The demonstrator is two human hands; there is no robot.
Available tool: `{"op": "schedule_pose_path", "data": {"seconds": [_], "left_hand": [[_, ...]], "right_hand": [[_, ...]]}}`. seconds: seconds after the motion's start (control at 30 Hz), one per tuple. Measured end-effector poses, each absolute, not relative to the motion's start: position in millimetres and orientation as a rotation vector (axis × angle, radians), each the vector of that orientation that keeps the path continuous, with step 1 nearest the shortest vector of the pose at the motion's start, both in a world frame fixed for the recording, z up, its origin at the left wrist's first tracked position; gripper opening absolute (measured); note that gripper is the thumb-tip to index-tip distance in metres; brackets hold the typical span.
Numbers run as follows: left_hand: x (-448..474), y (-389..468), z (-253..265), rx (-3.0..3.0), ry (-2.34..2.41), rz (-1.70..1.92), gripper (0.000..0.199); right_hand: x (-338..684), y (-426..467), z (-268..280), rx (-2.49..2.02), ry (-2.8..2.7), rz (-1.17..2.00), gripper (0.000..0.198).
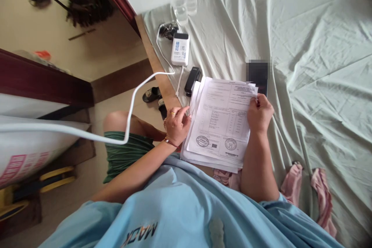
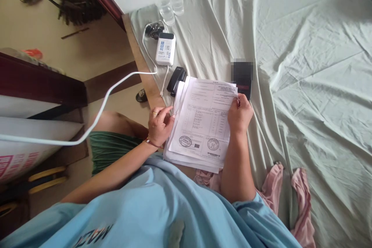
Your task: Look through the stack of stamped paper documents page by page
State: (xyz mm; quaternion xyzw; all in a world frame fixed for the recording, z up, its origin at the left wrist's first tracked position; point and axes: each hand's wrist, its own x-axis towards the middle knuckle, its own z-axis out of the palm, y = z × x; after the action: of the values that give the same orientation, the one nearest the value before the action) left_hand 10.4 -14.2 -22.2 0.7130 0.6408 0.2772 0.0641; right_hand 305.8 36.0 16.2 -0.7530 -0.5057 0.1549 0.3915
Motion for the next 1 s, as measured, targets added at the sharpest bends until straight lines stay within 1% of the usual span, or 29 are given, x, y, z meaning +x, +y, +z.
{"op": "schedule_pose_path", "data": {"seconds": [0.13, 0.3, 0.43, 0.6, 0.77, 1.0], "left_hand": [[11.1, -13.5, -25.2, 2.112, 2.013, 0.824, 0.028], [11.5, -12.1, -26.0, 2.113, 2.003, 0.809, 0.017], [11.7, -11.2, -26.2, 2.109, 1.982, 0.820, 0.016], [14.1, -8.3, -22.7, 2.070, 2.013, 0.796, 0.020], [18.4, 4.0, -8.7, 1.963, 2.044, 0.671, 0.025], [18.9, 17.1, 13.7, 1.718, 1.976, 0.545, 0.010]], "right_hand": [[306.4, 35.6, 14.3, -1.885, -1.270, 0.437, 0.017], [307.7, 36.8, 15.9, -1.883, -1.248, 0.458, 0.014], [307.6, 38.3, 18.5, -1.908, -1.218, 0.479, 0.012], [307.9, 38.7, 19.6, -1.984, -1.196, 0.438, 0.026], [310.2, 39.9, 17.8, -2.000, -1.181, 0.464, 0.022], [308.3, 39.8, 19.8, -2.006, -1.185, 0.487, 0.021]]}}
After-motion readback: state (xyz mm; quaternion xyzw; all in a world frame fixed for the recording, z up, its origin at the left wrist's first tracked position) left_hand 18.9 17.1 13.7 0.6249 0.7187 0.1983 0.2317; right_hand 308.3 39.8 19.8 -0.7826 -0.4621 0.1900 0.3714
